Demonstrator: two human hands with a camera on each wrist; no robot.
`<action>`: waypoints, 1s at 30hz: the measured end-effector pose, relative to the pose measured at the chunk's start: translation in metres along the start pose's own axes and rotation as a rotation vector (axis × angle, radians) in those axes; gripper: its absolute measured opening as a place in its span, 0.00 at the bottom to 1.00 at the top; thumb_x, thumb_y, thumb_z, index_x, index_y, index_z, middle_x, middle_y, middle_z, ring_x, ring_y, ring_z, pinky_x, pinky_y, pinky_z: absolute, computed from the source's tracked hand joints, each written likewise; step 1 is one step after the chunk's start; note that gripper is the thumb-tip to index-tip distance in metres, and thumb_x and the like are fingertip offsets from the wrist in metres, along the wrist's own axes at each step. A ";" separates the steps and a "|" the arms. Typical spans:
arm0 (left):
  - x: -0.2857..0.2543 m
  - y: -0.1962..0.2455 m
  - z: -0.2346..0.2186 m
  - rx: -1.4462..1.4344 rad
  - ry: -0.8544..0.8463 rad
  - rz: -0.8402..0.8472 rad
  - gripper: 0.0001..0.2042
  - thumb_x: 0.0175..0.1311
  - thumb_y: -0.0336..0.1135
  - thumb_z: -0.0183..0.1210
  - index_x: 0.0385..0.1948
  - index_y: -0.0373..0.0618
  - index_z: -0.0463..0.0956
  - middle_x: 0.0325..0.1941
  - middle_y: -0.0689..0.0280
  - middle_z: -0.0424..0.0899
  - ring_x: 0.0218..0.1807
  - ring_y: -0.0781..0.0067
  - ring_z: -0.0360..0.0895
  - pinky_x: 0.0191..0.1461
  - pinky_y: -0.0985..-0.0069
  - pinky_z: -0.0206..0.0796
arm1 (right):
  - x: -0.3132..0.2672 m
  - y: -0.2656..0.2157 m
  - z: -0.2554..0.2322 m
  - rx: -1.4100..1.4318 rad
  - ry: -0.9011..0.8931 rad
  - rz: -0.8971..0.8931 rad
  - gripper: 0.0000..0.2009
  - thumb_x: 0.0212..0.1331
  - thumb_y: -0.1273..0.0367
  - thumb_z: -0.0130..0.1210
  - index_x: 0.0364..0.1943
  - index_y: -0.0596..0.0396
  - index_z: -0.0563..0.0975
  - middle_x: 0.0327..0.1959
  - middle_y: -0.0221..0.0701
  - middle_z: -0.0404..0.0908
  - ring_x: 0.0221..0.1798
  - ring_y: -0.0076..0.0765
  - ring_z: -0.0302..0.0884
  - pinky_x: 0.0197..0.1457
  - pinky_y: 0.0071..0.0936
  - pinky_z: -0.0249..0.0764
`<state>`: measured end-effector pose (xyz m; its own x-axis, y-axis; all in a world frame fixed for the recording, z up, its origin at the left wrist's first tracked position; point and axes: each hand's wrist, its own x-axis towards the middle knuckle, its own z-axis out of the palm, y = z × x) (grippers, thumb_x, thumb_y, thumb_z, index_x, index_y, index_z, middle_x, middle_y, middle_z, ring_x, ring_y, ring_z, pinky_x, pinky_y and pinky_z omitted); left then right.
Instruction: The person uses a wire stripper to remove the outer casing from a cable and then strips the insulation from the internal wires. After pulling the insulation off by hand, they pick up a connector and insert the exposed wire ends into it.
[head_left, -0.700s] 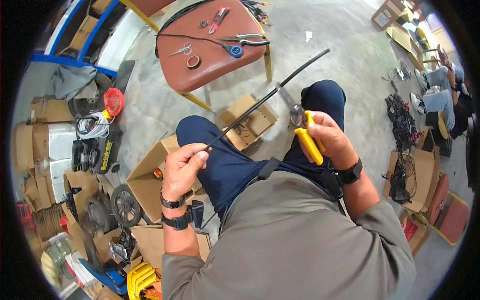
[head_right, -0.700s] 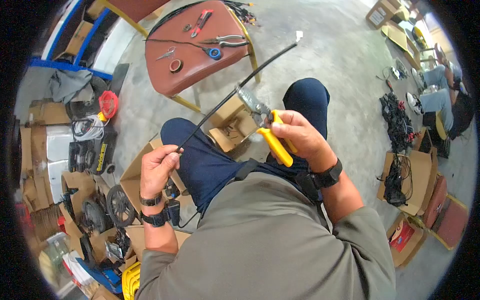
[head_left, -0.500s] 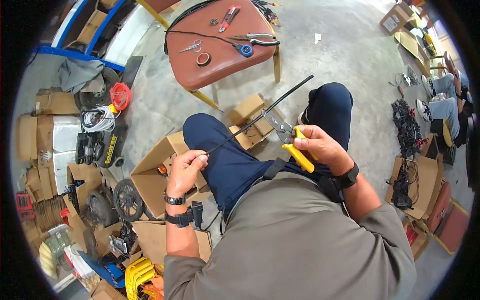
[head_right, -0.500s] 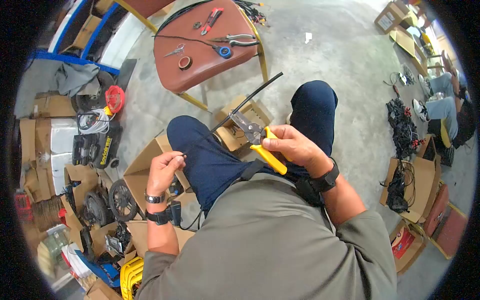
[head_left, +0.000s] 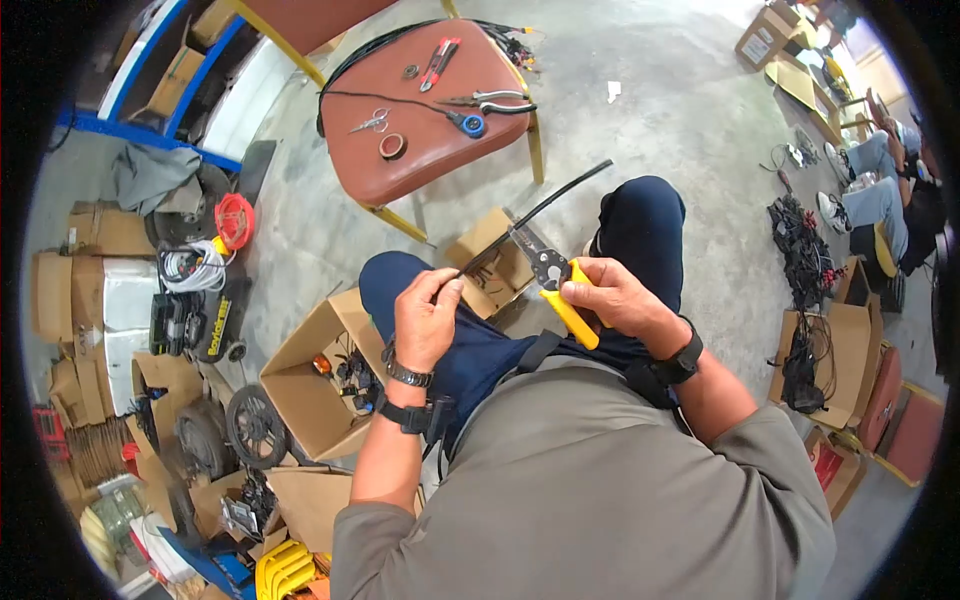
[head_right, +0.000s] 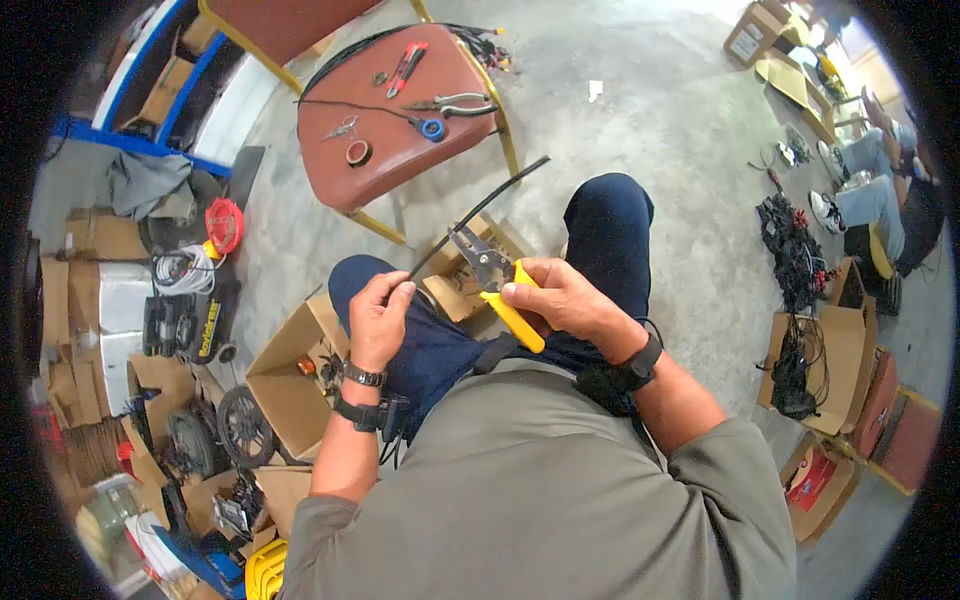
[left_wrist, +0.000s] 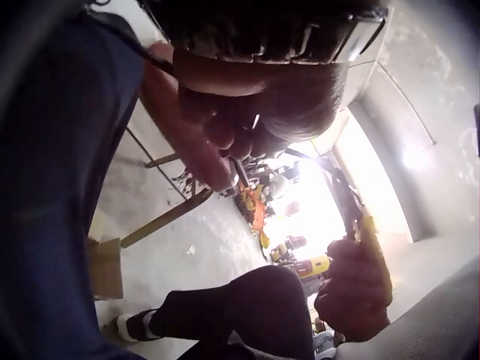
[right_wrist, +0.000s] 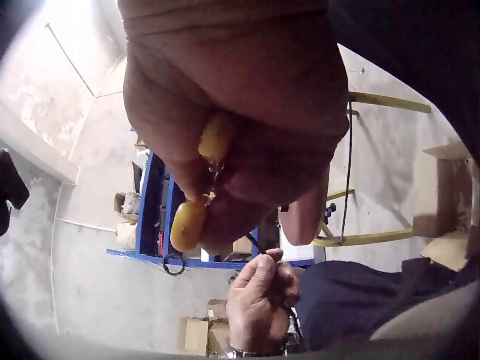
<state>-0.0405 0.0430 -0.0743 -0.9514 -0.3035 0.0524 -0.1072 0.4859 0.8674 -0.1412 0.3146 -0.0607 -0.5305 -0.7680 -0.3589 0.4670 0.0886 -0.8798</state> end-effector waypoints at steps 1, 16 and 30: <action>0.001 -0.011 0.008 -0.053 -0.002 -0.035 0.08 0.66 0.29 0.61 0.41 0.34 0.82 0.35 0.61 0.86 0.35 0.72 0.80 0.42 0.76 0.72 | 0.000 0.000 -0.002 -0.010 0.004 -0.007 0.14 0.71 0.57 0.57 0.39 0.54 0.78 0.25 0.21 0.77 0.22 0.14 0.70 0.24 0.16 0.65; -0.010 -0.029 0.001 -0.203 -0.062 -0.061 0.06 0.68 0.28 0.61 0.40 0.34 0.83 0.33 0.72 0.82 0.33 0.85 0.74 0.38 0.83 0.67 | 0.004 0.012 -0.011 0.535 -0.106 -0.020 0.13 0.72 0.62 0.52 0.49 0.57 0.73 0.39 0.43 0.86 0.36 0.38 0.88 0.29 0.21 0.76; -0.032 -0.021 -0.018 -0.262 -0.168 -0.272 0.09 0.69 0.31 0.61 0.45 0.38 0.82 0.32 0.69 0.84 0.31 0.83 0.77 0.36 0.83 0.70 | -0.004 0.003 -0.009 0.439 -0.043 -0.010 0.08 0.70 0.67 0.54 0.45 0.58 0.75 0.32 0.38 0.83 0.32 0.34 0.85 0.36 0.30 0.82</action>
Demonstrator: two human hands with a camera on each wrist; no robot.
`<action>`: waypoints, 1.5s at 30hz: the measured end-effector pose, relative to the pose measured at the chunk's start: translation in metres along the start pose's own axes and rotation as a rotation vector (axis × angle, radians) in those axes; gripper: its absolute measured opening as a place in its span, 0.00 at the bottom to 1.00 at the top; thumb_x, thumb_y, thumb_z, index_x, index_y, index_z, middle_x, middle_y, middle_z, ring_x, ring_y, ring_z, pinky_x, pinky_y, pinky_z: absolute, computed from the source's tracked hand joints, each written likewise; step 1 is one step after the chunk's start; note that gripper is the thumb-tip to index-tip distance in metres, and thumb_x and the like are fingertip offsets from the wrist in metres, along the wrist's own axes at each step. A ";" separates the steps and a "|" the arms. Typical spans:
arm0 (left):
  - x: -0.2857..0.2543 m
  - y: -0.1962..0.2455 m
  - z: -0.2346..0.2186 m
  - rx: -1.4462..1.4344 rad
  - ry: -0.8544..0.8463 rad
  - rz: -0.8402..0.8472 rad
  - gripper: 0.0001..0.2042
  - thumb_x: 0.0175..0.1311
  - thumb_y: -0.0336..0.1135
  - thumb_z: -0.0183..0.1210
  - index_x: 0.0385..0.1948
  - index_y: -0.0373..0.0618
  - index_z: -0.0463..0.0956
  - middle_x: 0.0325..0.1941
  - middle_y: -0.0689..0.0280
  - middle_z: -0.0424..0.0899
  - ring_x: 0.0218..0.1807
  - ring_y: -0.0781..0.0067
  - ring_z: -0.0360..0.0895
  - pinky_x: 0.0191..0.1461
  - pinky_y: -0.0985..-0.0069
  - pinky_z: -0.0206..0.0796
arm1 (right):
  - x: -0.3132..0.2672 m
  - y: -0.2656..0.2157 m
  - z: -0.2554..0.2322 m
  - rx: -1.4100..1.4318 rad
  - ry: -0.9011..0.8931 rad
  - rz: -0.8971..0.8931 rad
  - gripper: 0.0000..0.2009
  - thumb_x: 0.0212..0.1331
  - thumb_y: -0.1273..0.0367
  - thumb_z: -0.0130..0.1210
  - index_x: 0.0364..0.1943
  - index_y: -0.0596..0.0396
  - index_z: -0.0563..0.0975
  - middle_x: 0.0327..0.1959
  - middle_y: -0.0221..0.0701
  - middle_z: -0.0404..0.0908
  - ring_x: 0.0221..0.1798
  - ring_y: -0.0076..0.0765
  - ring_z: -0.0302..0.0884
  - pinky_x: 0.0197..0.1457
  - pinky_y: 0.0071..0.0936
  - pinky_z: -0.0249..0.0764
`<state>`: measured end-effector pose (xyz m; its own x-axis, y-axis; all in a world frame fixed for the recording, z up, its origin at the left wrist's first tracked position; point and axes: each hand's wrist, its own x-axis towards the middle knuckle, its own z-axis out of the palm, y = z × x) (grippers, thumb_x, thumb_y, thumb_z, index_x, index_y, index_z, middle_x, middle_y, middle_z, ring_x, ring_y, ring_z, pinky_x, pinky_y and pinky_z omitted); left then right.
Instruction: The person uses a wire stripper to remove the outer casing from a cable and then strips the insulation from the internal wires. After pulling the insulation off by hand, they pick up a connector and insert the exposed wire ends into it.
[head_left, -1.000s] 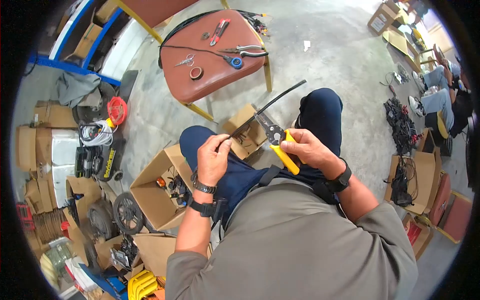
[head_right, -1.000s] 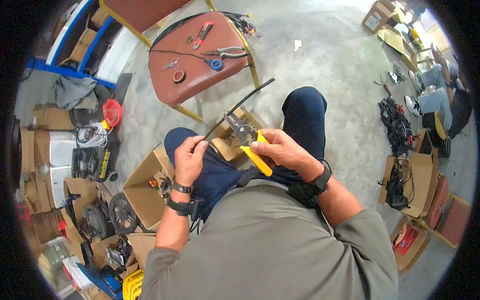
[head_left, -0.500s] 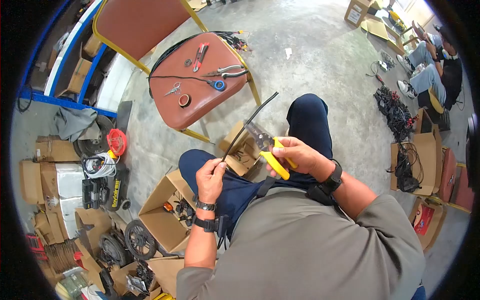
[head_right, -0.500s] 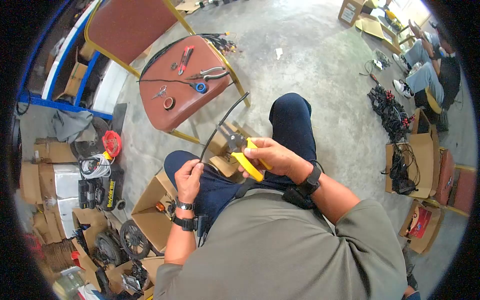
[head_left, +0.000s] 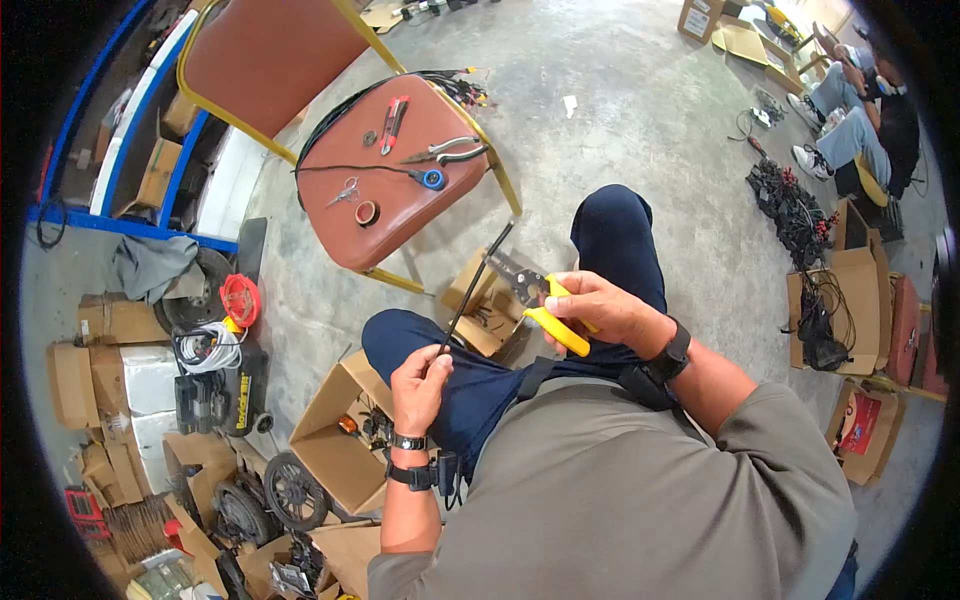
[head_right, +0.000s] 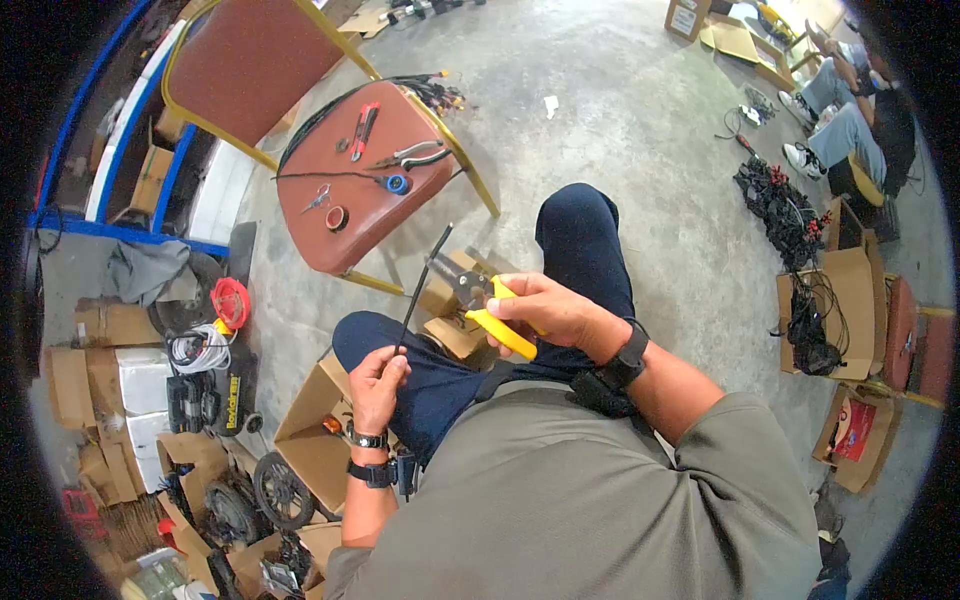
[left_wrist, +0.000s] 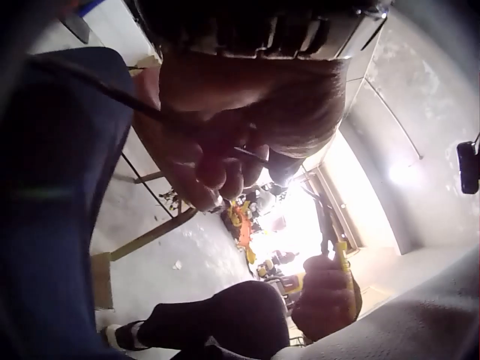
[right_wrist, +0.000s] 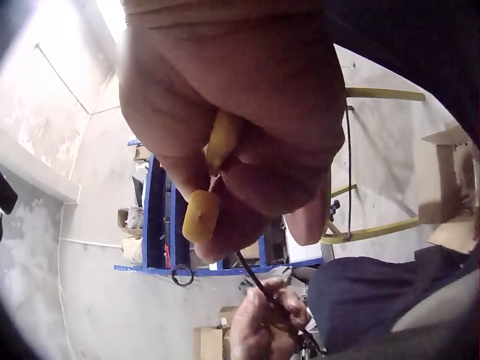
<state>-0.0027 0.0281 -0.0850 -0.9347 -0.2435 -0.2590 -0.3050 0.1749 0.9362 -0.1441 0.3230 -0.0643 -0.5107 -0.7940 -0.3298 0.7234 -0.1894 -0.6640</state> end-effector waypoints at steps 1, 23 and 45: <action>0.000 0.010 0.004 -0.002 -0.005 -0.006 0.10 0.69 0.32 0.61 0.46 0.38 0.82 0.32 0.69 0.84 0.32 0.83 0.77 0.36 0.83 0.70 | 0.000 0.003 0.001 -0.063 0.003 0.009 0.08 0.70 0.66 0.54 0.44 0.56 0.75 0.32 0.37 0.83 0.30 0.32 0.84 0.34 0.27 0.81; 0.016 0.045 0.039 -0.306 -0.087 0.074 0.09 0.72 0.33 0.59 0.44 0.37 0.81 0.27 0.66 0.84 0.22 0.84 0.73 0.26 0.85 0.64 | -0.003 0.012 0.010 -0.123 -0.139 0.118 0.11 0.71 0.61 0.53 0.44 0.54 0.75 0.34 0.38 0.86 0.30 0.32 0.86 0.26 0.20 0.74; 0.019 0.048 0.049 -0.295 -0.004 0.047 0.10 0.71 0.31 0.61 0.47 0.35 0.81 0.27 0.67 0.85 0.21 0.89 0.70 0.23 0.87 0.61 | -0.004 0.001 0.025 -0.665 -0.019 0.007 0.12 0.64 0.64 0.65 0.38 0.58 0.75 0.33 0.28 0.81 0.38 0.20 0.76 0.43 0.23 0.73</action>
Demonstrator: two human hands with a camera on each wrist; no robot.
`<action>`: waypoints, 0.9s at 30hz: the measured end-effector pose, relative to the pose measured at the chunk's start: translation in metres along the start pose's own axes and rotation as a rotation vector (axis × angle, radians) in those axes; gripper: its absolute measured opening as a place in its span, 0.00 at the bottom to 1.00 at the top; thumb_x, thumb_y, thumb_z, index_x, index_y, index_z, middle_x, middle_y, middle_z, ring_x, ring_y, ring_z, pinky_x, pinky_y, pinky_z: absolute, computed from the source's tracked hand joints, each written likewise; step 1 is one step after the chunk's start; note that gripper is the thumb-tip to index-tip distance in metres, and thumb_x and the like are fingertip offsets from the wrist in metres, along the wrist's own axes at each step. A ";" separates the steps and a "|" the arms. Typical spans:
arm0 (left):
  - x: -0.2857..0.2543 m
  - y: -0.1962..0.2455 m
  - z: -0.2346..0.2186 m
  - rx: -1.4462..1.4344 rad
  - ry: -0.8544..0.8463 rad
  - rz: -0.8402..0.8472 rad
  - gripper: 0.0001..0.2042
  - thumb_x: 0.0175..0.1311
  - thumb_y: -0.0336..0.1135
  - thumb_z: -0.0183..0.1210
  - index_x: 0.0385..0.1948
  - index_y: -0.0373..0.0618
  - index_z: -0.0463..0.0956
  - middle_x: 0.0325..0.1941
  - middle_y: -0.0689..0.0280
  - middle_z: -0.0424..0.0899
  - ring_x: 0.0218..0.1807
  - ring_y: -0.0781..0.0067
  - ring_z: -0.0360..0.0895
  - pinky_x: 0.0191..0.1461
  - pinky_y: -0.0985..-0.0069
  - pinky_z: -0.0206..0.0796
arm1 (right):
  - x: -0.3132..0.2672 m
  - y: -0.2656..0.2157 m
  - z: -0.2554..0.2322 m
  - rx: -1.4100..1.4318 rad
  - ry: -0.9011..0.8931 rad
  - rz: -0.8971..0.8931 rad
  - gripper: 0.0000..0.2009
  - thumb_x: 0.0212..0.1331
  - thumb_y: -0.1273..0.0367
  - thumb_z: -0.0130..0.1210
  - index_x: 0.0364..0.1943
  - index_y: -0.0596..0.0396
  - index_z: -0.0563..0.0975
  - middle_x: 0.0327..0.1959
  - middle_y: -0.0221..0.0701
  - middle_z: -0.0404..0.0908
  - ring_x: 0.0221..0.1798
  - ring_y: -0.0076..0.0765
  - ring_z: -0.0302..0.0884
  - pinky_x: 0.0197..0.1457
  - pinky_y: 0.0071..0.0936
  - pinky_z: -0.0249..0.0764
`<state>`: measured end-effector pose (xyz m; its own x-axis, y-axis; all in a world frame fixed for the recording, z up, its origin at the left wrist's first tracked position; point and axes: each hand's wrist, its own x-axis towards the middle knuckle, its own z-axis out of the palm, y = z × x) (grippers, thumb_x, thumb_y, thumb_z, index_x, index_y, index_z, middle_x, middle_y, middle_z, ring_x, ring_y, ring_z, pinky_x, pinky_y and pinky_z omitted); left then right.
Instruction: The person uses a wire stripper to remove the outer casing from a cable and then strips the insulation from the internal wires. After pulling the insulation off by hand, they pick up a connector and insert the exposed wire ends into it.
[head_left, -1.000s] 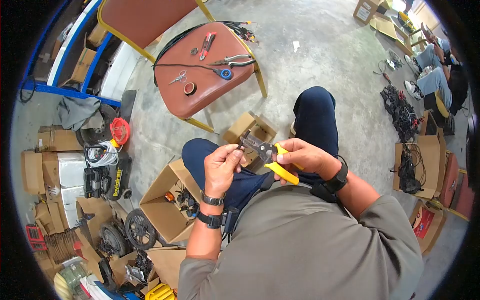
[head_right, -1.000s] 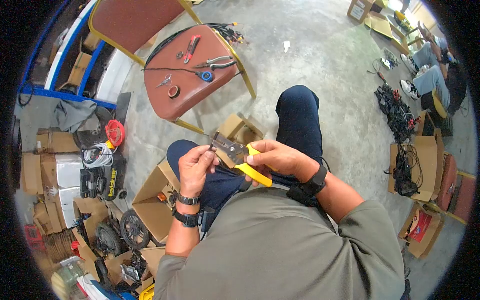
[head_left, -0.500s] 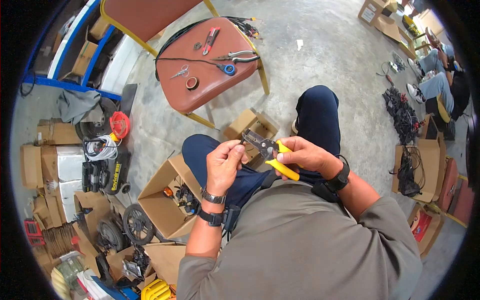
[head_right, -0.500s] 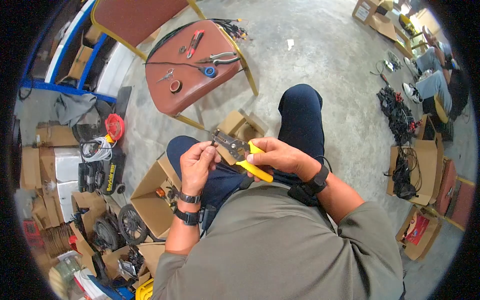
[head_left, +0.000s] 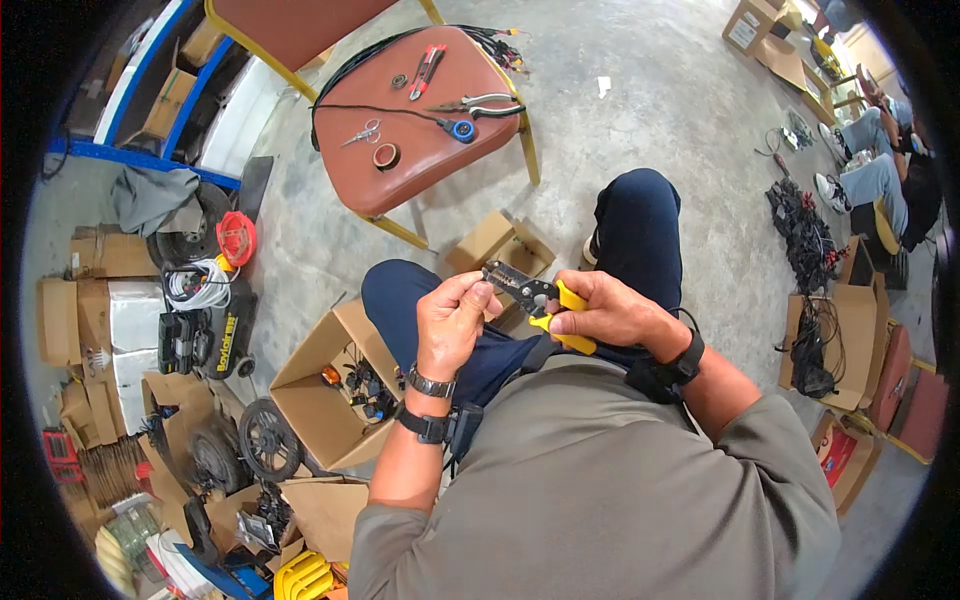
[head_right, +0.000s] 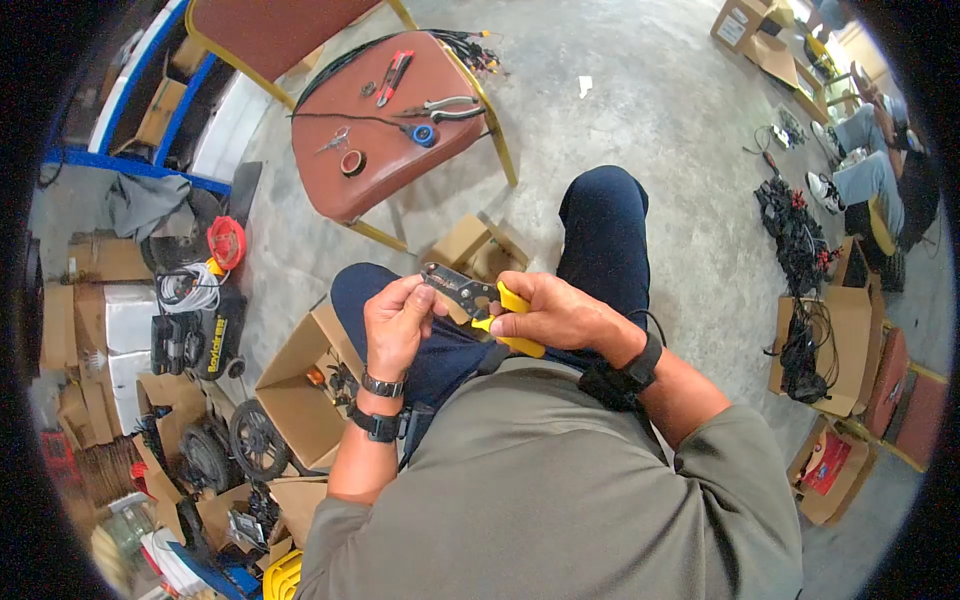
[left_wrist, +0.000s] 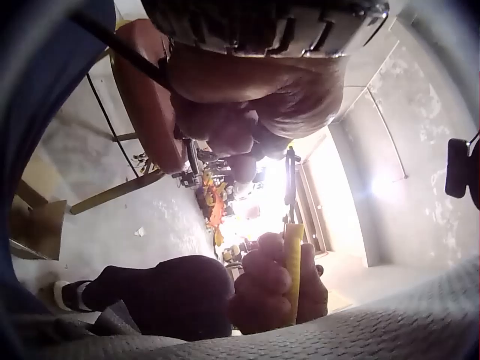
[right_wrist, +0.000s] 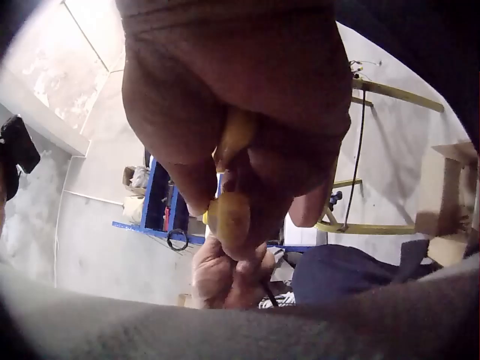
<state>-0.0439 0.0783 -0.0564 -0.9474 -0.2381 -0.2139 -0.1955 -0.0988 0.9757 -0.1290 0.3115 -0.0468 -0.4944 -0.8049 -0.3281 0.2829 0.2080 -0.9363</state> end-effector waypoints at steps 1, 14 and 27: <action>0.000 0.000 0.000 0.004 0.007 0.009 0.10 0.71 0.31 0.61 0.47 0.36 0.81 0.28 0.66 0.85 0.21 0.88 0.70 0.23 0.87 0.61 | 0.001 0.004 0.001 0.074 -0.007 0.002 0.12 0.64 0.64 0.64 0.39 0.58 0.75 0.33 0.29 0.82 0.37 0.20 0.77 0.43 0.24 0.74; -0.005 -0.004 -0.008 0.058 -0.039 0.019 0.10 0.73 0.32 0.58 0.47 0.37 0.81 0.28 0.68 0.83 0.21 0.86 0.70 0.24 0.86 0.62 | 0.003 0.011 -0.003 0.373 -0.198 0.143 0.13 0.65 0.63 0.63 0.41 0.58 0.74 0.35 0.39 0.86 0.32 0.30 0.86 0.28 0.20 0.76; -0.004 0.002 -0.014 0.137 -0.088 0.008 0.10 0.74 0.34 0.57 0.48 0.38 0.80 0.28 0.70 0.83 0.23 0.86 0.72 0.26 0.86 0.64 | 0.005 0.010 0.003 0.251 -0.162 0.109 0.14 0.62 0.64 0.65 0.40 0.58 0.73 0.32 0.32 0.81 0.32 0.26 0.82 0.35 0.26 0.77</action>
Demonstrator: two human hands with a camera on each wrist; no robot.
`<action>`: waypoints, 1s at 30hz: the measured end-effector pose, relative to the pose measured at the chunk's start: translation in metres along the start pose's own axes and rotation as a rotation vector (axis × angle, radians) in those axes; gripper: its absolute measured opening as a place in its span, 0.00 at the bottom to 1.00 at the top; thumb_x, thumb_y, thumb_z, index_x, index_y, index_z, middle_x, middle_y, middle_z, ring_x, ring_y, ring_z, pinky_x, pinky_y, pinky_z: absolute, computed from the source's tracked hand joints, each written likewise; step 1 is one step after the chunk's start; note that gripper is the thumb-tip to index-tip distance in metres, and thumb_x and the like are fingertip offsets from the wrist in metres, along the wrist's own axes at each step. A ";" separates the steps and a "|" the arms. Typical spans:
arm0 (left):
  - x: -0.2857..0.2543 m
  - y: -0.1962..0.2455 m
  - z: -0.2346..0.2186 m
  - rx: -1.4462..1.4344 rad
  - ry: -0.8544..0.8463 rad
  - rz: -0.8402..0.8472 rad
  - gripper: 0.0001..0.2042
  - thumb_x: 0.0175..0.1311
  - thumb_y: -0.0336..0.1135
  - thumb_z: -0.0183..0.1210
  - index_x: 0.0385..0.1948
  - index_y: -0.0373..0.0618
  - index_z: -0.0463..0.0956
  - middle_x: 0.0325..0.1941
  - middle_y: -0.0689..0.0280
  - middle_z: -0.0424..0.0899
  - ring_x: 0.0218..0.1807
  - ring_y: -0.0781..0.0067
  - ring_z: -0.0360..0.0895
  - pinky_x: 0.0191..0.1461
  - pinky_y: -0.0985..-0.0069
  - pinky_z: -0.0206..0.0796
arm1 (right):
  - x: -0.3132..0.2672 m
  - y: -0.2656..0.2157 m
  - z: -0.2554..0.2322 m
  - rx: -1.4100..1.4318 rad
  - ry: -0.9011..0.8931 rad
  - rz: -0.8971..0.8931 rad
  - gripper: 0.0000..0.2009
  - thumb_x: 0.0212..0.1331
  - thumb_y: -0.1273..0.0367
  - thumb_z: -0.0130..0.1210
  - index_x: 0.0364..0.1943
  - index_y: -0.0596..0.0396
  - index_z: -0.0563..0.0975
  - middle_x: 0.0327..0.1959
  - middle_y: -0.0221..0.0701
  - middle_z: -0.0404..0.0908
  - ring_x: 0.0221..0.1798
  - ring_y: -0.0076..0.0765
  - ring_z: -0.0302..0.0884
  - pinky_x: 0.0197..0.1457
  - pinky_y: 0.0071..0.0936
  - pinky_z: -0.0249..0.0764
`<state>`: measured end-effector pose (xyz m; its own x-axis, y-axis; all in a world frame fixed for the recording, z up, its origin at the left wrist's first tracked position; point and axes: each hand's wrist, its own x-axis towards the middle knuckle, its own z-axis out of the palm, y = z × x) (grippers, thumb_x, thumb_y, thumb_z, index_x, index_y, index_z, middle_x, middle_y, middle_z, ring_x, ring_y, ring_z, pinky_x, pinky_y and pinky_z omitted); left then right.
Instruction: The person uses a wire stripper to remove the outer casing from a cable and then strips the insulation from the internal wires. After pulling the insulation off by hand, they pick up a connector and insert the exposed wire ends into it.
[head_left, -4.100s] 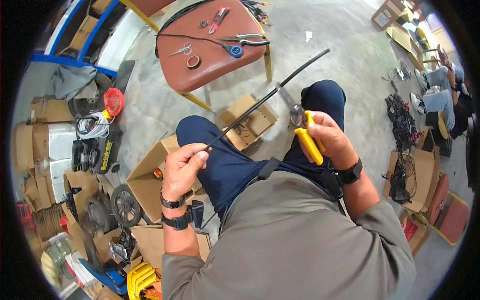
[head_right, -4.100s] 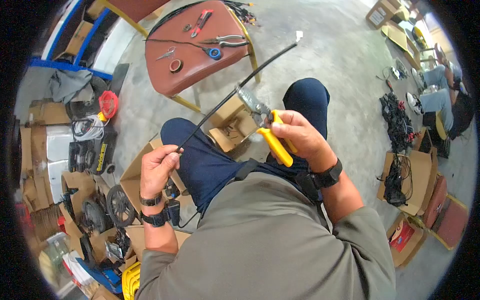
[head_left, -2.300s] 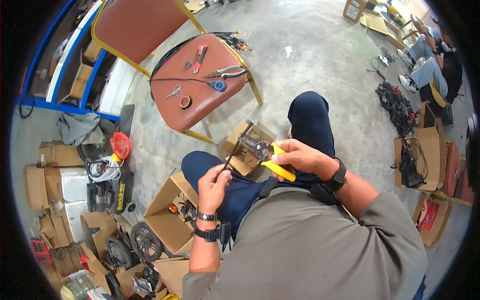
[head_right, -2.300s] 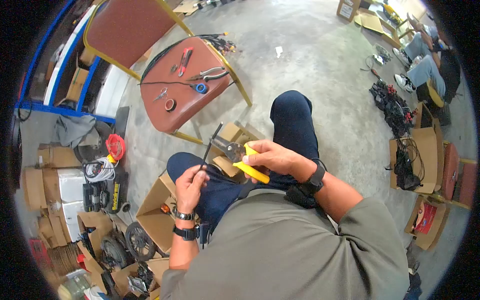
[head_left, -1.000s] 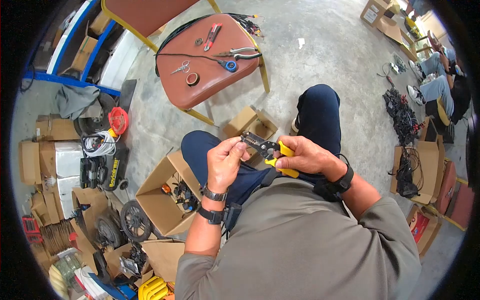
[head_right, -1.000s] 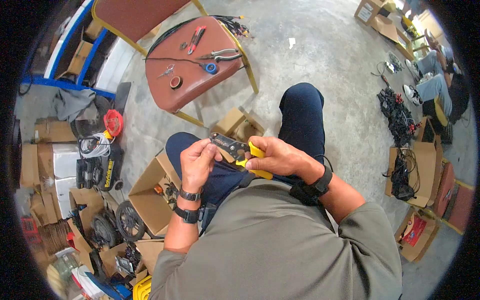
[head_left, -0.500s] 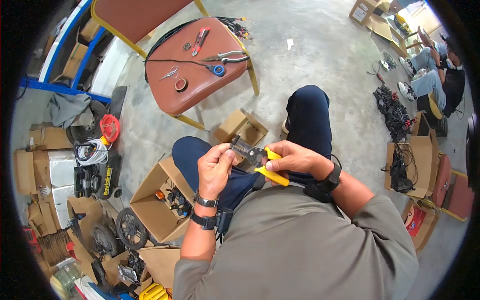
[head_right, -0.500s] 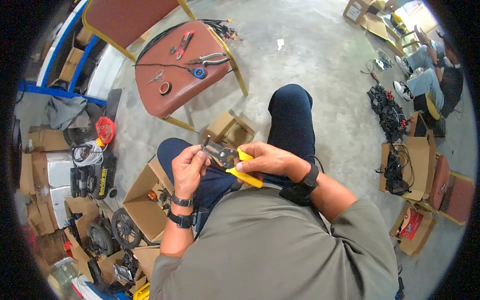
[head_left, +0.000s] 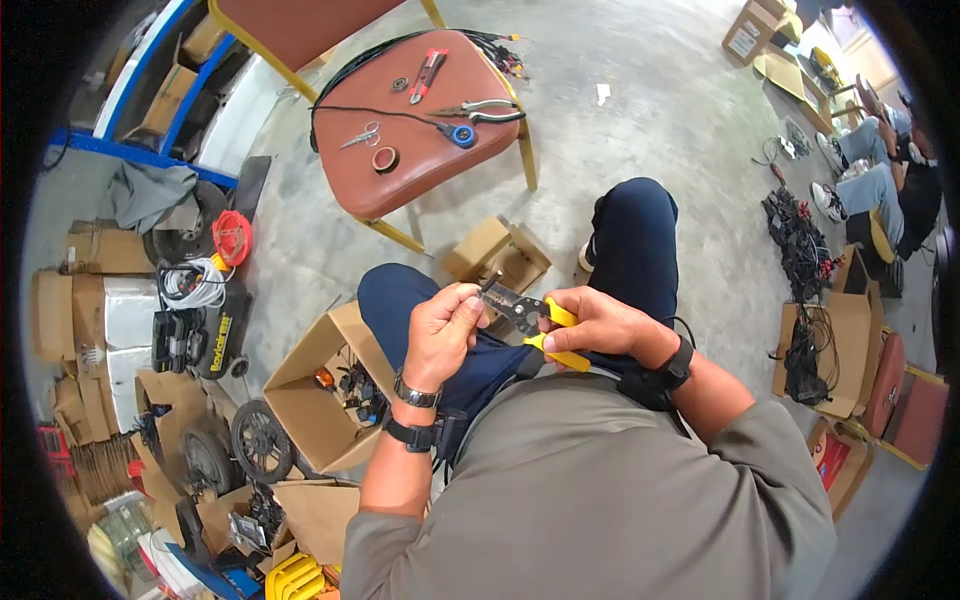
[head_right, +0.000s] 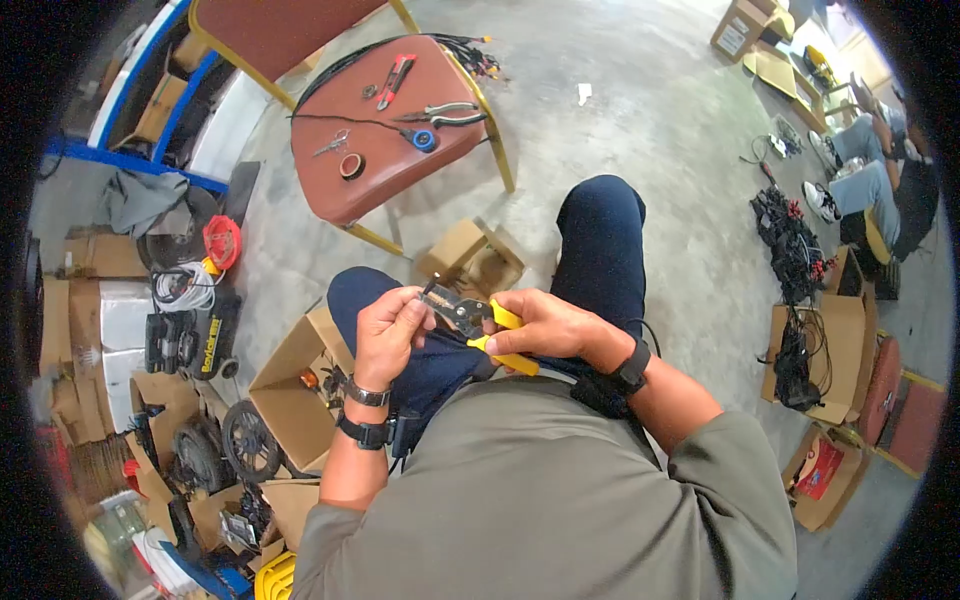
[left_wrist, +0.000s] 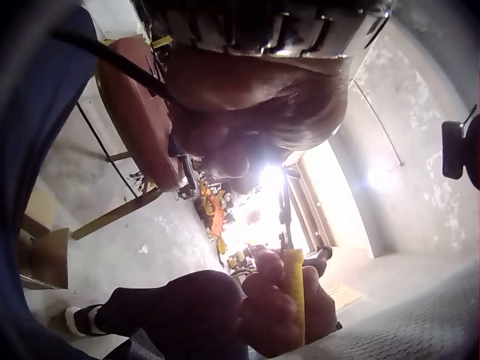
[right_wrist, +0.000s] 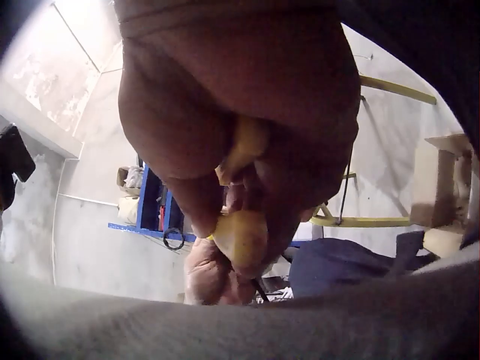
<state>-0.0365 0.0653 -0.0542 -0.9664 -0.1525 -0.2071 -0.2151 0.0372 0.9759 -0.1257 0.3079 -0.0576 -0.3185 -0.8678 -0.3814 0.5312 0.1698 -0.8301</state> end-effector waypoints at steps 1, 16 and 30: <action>0.001 -0.001 0.000 0.007 -0.001 0.007 0.10 0.74 0.34 0.57 0.48 0.38 0.80 0.28 0.70 0.83 0.24 0.87 0.72 0.26 0.86 0.64 | 0.001 0.000 -0.001 -0.042 0.012 -0.022 0.14 0.62 0.64 0.66 0.40 0.58 0.73 0.32 0.31 0.81 0.33 0.26 0.81 0.36 0.26 0.77; 0.006 -0.016 0.007 0.047 0.056 -0.013 0.10 0.73 0.34 0.58 0.44 0.38 0.82 0.30 0.72 0.84 0.26 0.86 0.74 0.29 0.85 0.66 | 0.001 -0.004 0.000 -0.436 0.215 -0.025 0.12 0.60 0.67 0.65 0.40 0.60 0.76 0.32 0.31 0.82 0.36 0.24 0.78 0.42 0.29 0.75; 0.002 -0.015 0.007 -0.145 -0.015 -0.055 0.06 0.69 0.31 0.60 0.41 0.39 0.82 0.28 0.72 0.82 0.31 0.85 0.75 0.35 0.82 0.67 | 0.009 0.008 -0.004 -0.056 -0.005 0.037 0.11 0.69 0.62 0.57 0.42 0.56 0.75 0.35 0.37 0.87 0.33 0.28 0.84 0.33 0.21 0.76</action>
<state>-0.0365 0.0711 -0.0694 -0.9557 -0.1360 -0.2610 -0.2466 -0.1140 0.9624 -0.1271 0.3033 -0.0696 -0.2953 -0.8629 -0.4100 0.4974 0.2276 -0.8371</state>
